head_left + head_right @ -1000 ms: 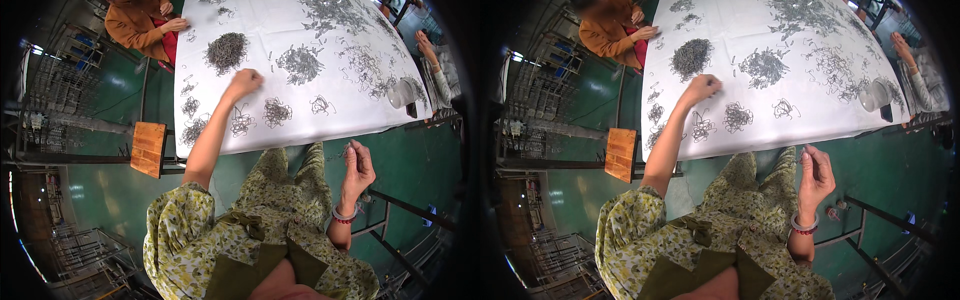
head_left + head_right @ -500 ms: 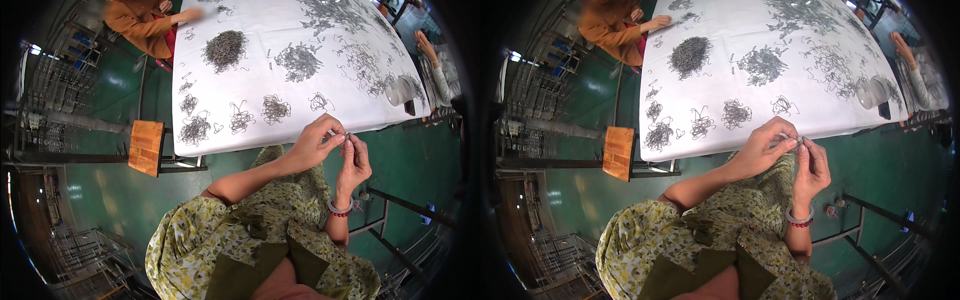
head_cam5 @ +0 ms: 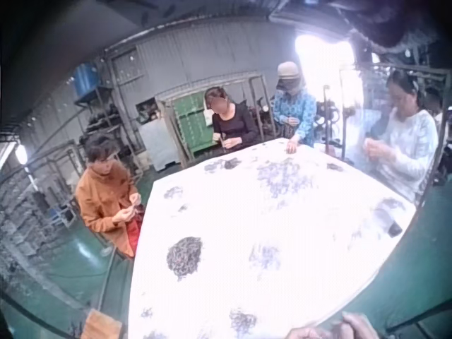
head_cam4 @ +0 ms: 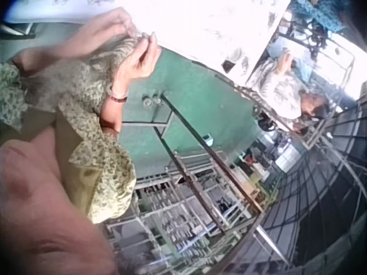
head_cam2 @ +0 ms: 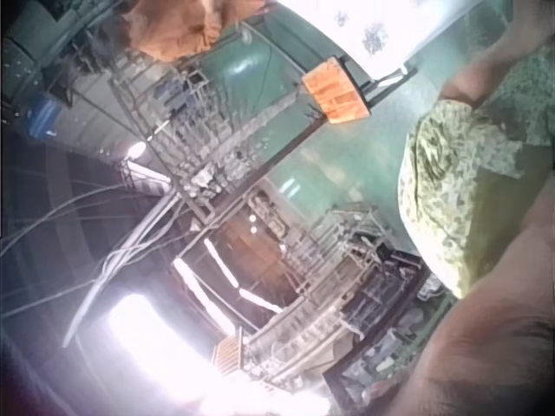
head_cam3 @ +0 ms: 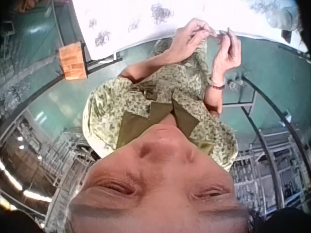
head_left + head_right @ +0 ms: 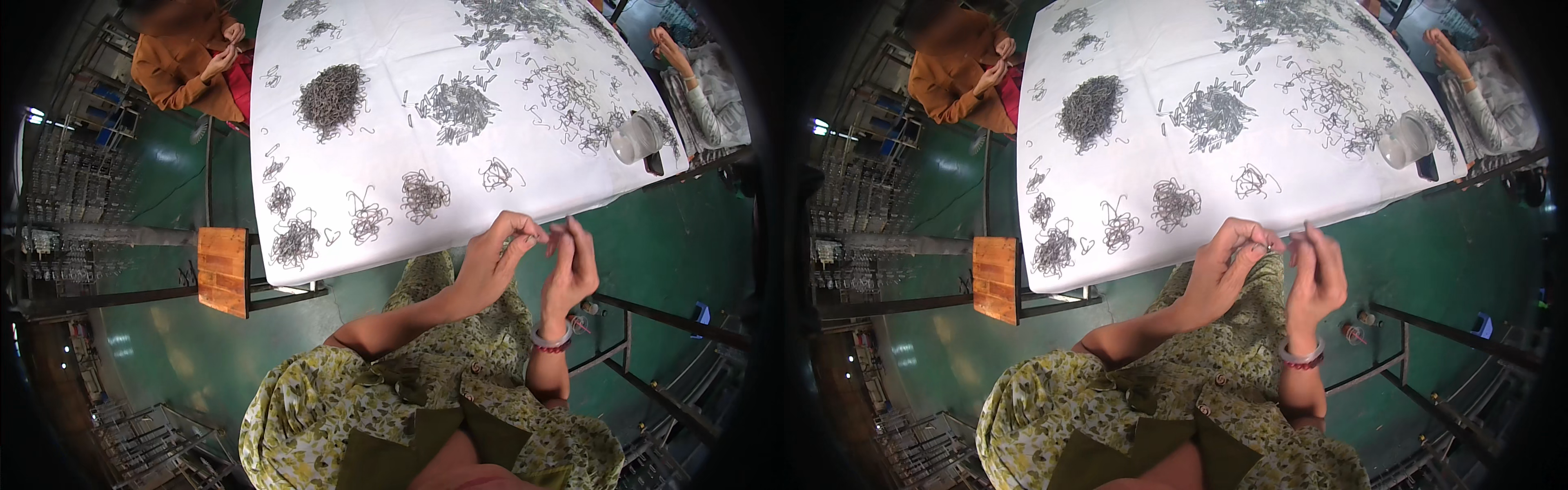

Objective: The person sorts small metal clips on a white table, picking them up one by one and placing them into piles. Other people are also working at the same table, performing similar sorting actions.

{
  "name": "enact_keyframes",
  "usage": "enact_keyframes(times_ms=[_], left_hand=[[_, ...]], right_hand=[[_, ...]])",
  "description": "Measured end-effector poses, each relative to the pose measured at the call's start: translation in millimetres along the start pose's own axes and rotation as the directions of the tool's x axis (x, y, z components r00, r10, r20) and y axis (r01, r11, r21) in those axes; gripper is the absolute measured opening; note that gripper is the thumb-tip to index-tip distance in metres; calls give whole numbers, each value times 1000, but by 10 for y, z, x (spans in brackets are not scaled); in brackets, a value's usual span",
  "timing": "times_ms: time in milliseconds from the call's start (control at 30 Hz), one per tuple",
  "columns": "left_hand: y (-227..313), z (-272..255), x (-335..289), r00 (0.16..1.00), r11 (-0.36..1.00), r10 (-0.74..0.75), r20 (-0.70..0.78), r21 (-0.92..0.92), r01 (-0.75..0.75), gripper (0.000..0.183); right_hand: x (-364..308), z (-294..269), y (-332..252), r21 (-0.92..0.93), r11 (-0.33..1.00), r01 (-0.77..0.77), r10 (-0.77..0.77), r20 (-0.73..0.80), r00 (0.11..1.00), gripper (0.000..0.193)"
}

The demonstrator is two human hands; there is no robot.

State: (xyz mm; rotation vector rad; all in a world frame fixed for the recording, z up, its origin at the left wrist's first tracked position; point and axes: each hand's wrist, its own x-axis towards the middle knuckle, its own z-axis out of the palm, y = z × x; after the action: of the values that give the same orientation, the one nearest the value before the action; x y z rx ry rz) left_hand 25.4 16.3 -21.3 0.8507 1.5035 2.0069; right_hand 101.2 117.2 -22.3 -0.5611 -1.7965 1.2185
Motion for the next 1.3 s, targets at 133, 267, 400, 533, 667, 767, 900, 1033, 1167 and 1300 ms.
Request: enact_keyframes(times_ms=[133, 267, 400, 533, 667, 767, 900, 1033, 1167, 1300], left_hand=[[-17, -79, -59, 999, 997, -38, -1, 72, 38, 7], [-34, -101, -69, 999, 985, -39, 33, 167, 33, 8], [21, -216, -109, 1000, 959, 21, 10, 283, -23, 12], [-69, -302, -145, 995, 991, -20, -100, 129, 33, 8], [-99, -292, -130, 998, 995, 3, -67, 103, 4, 5], [-121, -272, -145, 997, 995, 22, -75, 101, -14, 7], [-122, -262, -162, 995, 988, 5, -100, 152, 10, 9], [-36, -127, -97, 991, 999, -40, -127, 15, 42, 10], [32, -63, -89, 991, 999, -36, -128, -12, 35, 9], [90, -7, -93, 992, 1000, -7, -129, 1, 7, 9]], right_hand=[[676, 459, 164, -62, 997, 49, -22, 373, 928, 16], [1095, 1222, 1111, -144, 856, 496, -321, 605, 729, 15], [1071, 1604, 1484, -369, 596, 713, -249, 759, 601, 14], [996, 1641, 1410, -340, 660, 670, -202, 778, 595, 14], [969, 1345, 1205, -308, 809, 501, -187, 674, 715, 11], [973, 945, 635, -81, 990, 115, -60, 496, 866, 15], [626, 198, 67, 175, 922, -346, 242, 438, 866, 16], [260, -297, -238, 285, 887, -363, 210, 451, 867, 14], [178, -275, -357, 215, 969, -122, 39, 353, 935, 12], [169, -251, -352, 232, 970, -77, 6, 290, 957, 12]])
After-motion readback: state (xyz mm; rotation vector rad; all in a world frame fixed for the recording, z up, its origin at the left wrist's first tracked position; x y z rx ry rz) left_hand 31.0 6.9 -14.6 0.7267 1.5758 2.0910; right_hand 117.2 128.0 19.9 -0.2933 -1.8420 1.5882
